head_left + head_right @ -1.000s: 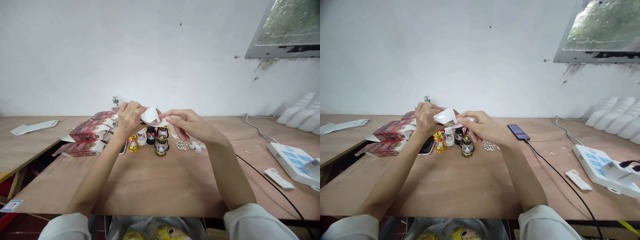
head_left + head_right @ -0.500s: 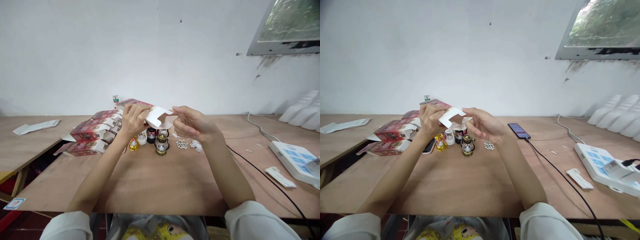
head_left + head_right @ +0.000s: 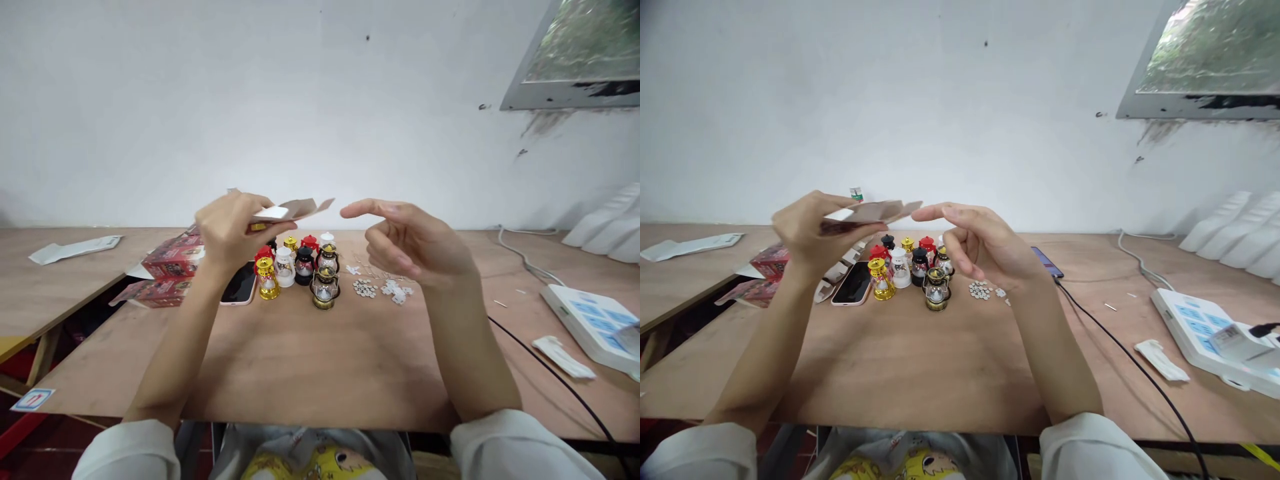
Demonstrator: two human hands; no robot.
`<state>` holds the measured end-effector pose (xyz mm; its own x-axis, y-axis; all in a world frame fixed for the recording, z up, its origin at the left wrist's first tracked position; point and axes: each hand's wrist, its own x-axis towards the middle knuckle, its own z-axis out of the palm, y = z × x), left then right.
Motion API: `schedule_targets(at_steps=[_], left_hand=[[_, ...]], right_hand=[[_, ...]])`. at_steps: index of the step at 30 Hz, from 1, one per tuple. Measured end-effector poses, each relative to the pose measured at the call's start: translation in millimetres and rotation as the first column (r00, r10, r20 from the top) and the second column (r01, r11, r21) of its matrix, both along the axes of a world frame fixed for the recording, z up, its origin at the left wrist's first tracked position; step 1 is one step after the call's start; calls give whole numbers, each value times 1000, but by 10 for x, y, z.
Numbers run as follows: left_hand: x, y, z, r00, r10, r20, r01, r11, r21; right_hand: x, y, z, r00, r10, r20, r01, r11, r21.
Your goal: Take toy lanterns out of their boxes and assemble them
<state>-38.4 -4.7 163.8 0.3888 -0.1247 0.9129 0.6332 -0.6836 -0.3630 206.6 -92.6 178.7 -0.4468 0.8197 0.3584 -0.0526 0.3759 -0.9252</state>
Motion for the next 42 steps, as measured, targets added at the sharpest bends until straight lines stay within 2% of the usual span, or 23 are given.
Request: schedule_targets(at_steps=[2,5,7,10,13,15,18,21,24,26,28,30,33,35,36,39,42], left_hand=[[-144,-105,59,999,34,26,-35,999,23],[-466,-261,92,996,86,-28,-84,994,68],[-726,-358,53,981,171,-93,-173,985,-20],[-1121,-464,-110,950,258,-174,-272,960,-64],[-1446,-509,-348,911,362,-198,-387,916,-108],[-1587,-522,-495,905,380,-189,-396,917,-53],[-1666,-545,-647,899,392,-196,-385,920,71],[-1642,-575,-742,879,428,-210,-411,904,118],[-1580,-625,-839,858,486,-168,-474,874,108],[-1512,-683,-895,869,484,-106,-479,875,70],[-1408,-760,-922,878,470,-89,-472,882,2],[-1273,-841,-915,886,445,-129,-452,891,-33],[-1071,-927,-871,897,392,-203,-403,915,-16],[-977,-950,-848,903,367,-221,-375,927,10],[-948,-954,-842,904,363,-224,-368,930,23],[-913,-965,-837,901,358,-247,-359,932,41],[-916,-1002,-832,901,329,-283,-336,942,23]], right_hand=[[51,-61,33,998,-68,-9,68,998,14],[125,-126,78,989,-141,-46,142,990,8],[164,-148,96,982,-179,-59,179,984,-12],[195,-159,97,973,-226,-42,226,974,-23],[187,-154,76,980,-198,-22,198,980,26],[165,-144,58,987,-160,-5,160,986,54],[131,-128,37,993,-119,15,118,991,71],[131,-108,24,997,-66,35,62,993,100],[133,-81,-3,998,-31,60,22,988,151],[74,-75,-45,995,-50,88,32,981,192],[-75,-98,-112,978,-65,197,16,970,241],[-306,-154,-197,910,-82,407,-55,948,314],[-695,-254,-341,639,-276,718,-179,855,487],[-887,-290,-435,469,-385,795,-287,785,549],[-949,-292,-478,423,-422,802,-327,755,569],[-1022,-259,-589,369,-503,781,-356,700,619],[-1028,-224,-674,338,-537,773,-361,684,634]])
